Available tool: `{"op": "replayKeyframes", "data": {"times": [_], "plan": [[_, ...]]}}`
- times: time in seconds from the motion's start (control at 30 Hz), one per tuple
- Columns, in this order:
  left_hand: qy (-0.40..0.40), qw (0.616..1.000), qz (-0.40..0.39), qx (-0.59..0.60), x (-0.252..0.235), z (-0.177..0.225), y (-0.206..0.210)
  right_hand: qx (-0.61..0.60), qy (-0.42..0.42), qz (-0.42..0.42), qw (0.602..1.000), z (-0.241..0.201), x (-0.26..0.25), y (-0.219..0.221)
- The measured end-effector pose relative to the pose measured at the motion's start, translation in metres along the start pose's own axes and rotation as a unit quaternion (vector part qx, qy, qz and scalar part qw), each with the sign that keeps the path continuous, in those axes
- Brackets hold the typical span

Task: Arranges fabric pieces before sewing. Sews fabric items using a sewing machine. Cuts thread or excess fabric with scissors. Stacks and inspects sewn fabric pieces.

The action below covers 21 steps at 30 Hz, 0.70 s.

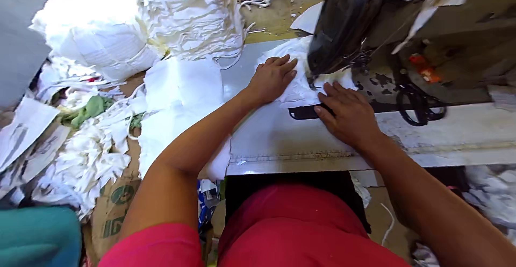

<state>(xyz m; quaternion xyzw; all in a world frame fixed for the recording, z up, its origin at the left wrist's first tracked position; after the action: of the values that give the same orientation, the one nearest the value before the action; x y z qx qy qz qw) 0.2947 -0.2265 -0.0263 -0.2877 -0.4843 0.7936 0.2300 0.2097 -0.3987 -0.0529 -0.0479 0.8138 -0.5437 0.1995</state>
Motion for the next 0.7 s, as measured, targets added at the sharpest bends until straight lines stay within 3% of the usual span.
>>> {"op": "replayKeyframes", "data": {"times": [0.1, 0.17, 0.23, 0.33, 0.43, 0.57, 0.7], "plan": [[-0.032, 0.996, 0.052, 0.066, 0.051, 0.005, -0.066, -0.020, 0.010, -0.017, 1.000, 0.005, 0.000, 0.002], [-0.083, 0.992, 0.085, 0.049, 0.106, 0.011, -0.115, -0.029, 0.016, -0.015, 0.999, 0.007, -0.002, 0.002], [-0.146, 0.985, 0.092, 0.007, 0.166, 0.016, -0.135, -0.026, 0.017, -0.019, 0.999, 0.007, -0.001, 0.003], [-0.184, 0.981, 0.029, -0.054, 0.231, 0.015, -0.100, -0.018, 0.021, -0.039, 0.999, 0.006, -0.003, 0.003], [-0.164, 0.975, -0.034, -0.143, 0.255, 0.004, -0.047, -0.006, 0.030, -0.048, 0.998, 0.004, -0.004, 0.004], [-0.073, 0.985, -0.051, -0.145, 0.220, 0.044, -0.009, -0.029, 0.025, -0.029, 0.999, 0.004, -0.004, -0.001], [0.020, 0.994, -0.057, -0.091, 0.153, 0.097, 0.028, -0.123, -0.041, 0.107, 0.986, -0.011, 0.016, -0.033]]}}
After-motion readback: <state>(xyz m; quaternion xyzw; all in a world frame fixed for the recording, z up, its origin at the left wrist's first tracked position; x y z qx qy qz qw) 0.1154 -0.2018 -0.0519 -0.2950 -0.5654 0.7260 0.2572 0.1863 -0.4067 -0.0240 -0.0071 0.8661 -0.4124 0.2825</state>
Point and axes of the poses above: each hand's wrist, its own x-axis away from the middle knuckle, its own y-axis out of the palm, z = x × y, the point moved 8 cm from there along -x, towards the middle knuckle, and after that the axes turned 11 degrees about y, right-handed, at the moved point
